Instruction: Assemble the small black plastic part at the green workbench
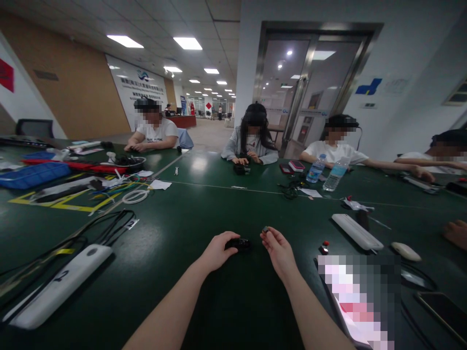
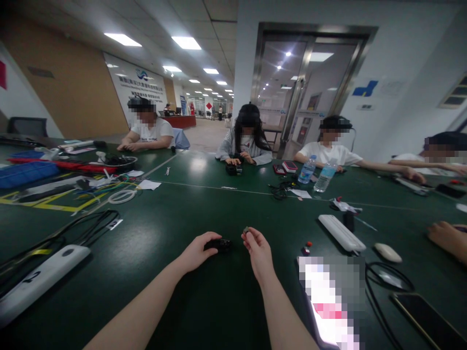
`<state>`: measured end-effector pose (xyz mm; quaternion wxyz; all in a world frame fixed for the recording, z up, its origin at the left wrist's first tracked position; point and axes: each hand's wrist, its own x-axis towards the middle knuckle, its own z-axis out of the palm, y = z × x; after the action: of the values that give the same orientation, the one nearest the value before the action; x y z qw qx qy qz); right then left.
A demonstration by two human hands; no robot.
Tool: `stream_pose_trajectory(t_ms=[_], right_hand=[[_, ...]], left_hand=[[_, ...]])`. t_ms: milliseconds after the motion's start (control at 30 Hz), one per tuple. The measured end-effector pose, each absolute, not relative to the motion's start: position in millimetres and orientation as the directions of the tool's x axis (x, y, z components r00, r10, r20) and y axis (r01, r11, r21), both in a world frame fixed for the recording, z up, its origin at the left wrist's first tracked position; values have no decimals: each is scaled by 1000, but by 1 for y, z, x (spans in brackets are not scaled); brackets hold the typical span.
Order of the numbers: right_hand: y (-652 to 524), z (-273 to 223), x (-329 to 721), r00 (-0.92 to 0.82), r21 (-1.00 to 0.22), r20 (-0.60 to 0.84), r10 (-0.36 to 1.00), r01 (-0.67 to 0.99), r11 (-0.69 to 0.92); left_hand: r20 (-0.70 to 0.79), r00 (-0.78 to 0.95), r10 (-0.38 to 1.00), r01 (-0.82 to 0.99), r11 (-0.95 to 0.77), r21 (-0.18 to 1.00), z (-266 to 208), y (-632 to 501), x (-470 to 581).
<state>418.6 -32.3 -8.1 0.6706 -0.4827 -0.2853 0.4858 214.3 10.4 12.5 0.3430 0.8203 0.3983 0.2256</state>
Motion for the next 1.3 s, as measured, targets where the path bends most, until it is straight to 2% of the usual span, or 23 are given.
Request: stream_pose_trajectory(t_ms=[367,700,900,1300], right_hand=[[-38,1,404,285,-994,37,958,-84,64],[-39,-1,392,169,-987,83,982,151,57],[-40,3,391,133,-971,125,983,218,94],[-41,7,393,164,-972,86,983,231,47]], left_hand=[[117,584,803,504,-472,723,14,8,215],[120,574,810,507,-467,724,17,2,219],[170,517,839,516,-464,720,12,1,231],[71,516,854,548,-392,739,15,2,240]])
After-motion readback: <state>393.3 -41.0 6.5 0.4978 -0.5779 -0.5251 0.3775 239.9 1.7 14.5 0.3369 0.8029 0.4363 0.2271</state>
